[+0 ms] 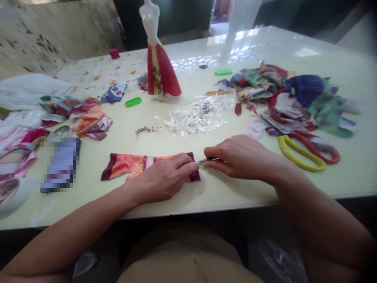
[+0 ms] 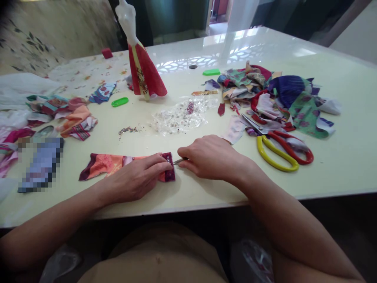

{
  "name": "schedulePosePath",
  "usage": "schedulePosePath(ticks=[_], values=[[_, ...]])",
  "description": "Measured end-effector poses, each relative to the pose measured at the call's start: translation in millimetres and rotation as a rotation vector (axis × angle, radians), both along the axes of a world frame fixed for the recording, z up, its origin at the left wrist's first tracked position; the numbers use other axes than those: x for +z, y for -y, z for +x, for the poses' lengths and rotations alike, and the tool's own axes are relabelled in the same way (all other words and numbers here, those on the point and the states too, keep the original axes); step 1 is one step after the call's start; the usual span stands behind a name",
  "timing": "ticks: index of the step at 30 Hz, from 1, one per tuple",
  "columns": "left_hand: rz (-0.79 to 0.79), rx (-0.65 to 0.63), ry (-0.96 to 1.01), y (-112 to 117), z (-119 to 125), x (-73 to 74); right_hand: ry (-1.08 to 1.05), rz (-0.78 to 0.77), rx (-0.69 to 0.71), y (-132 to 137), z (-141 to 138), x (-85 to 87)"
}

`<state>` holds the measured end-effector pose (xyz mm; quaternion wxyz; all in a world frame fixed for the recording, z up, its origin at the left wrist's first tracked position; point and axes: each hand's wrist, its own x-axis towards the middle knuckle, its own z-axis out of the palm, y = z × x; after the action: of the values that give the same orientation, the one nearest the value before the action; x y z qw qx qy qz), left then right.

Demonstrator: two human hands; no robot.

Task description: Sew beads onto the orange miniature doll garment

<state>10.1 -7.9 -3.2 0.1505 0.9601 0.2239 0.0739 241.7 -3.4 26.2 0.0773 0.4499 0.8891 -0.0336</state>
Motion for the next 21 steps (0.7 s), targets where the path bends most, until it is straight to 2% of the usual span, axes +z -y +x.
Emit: schedulePosePath(ticks=[5,12,15,18,21], values=[[-0.243,0.099,0.227,-5,-3,2.3,-0.005,-0.022,0.051,2,-5,-1.4],[-0.512,0.285,0.475,-11,-9,6.0,-0.014,-0.020,0.041,3,-6,-0.9],[-0.457,0.289,0.474,-13,-11,7.8,-0.033,-0.024,0.042,4,-6,-1.2],[-0.314,0.223,0.294,-13,-10,10.6,-0.043,-0.020,0.042,3,-5,-1.3],[-0.288,0.203,0.159,-13,-9,13.7,-0.023,-0.034,0.015,0,1,1.2]])
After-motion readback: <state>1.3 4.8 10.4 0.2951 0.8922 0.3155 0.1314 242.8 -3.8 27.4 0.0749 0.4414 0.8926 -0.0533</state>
